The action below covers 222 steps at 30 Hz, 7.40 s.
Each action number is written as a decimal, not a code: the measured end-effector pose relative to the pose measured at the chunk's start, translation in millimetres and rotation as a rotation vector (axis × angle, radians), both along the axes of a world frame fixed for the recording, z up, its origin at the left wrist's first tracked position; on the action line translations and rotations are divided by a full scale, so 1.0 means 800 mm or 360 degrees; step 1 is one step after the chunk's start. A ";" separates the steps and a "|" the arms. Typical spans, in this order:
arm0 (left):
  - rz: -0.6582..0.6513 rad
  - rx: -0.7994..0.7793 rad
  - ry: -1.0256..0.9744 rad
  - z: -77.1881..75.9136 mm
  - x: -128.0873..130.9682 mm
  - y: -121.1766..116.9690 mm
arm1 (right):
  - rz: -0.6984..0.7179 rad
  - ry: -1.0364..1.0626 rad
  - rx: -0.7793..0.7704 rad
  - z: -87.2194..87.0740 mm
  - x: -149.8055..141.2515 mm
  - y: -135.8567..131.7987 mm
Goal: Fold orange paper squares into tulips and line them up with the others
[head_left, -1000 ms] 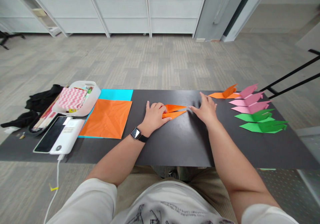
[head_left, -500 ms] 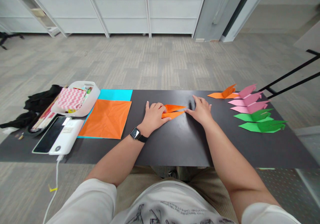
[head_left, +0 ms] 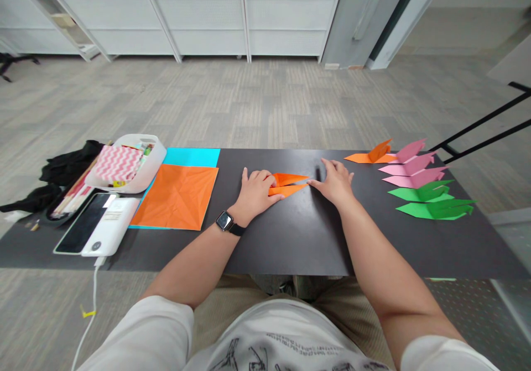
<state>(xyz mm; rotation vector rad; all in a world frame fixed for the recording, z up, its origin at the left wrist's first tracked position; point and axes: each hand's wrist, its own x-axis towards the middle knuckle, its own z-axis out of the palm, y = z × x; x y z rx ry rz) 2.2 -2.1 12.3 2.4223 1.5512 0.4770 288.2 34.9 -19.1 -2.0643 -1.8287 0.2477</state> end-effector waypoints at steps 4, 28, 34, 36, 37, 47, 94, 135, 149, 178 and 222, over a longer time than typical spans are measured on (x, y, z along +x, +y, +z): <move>-0.0004 0.0012 -0.0014 -0.001 0.000 0.000 | 0.0002 0.0174 0.0254 0.010 0.006 0.003; 0.0000 0.0021 -0.0208 0.001 -0.014 0.007 | 0.1166 0.0030 0.0176 0.024 -0.041 -0.034; -0.0053 0.0010 -0.0309 0.005 -0.017 0.009 | 0.0950 -0.0027 0.0120 0.027 -0.031 -0.028; -0.0066 0.0024 -0.0327 0.007 -0.017 0.009 | 0.0922 -0.0050 0.0107 0.028 -0.032 -0.028; -0.0070 0.0037 -0.0333 0.008 -0.017 0.009 | 0.0915 -0.0058 0.0099 0.029 -0.032 -0.029; -0.0219 0.0079 -0.0290 0.010 -0.023 0.012 | 0.0914 -0.0039 0.0118 0.031 -0.033 -0.029; -0.0309 0.0015 -0.0418 -0.009 -0.023 0.026 | 0.0770 -0.0083 0.0227 0.014 -0.064 -0.035; -0.0099 0.0118 -0.0388 -0.015 -0.026 0.030 | 0.1067 0.0143 0.0185 0.006 -0.055 -0.029; -0.0544 0.0081 -0.0417 -0.001 -0.021 0.017 | 0.1177 0.0184 0.0197 0.009 -0.035 -0.013; -0.0392 0.0014 -0.0148 -0.009 -0.016 0.019 | 0.1134 0.0136 0.0132 0.012 -0.051 -0.025; -0.0230 0.0120 -0.0096 -0.014 -0.002 0.025 | 0.0829 -0.0029 0.0344 0.007 -0.078 -0.031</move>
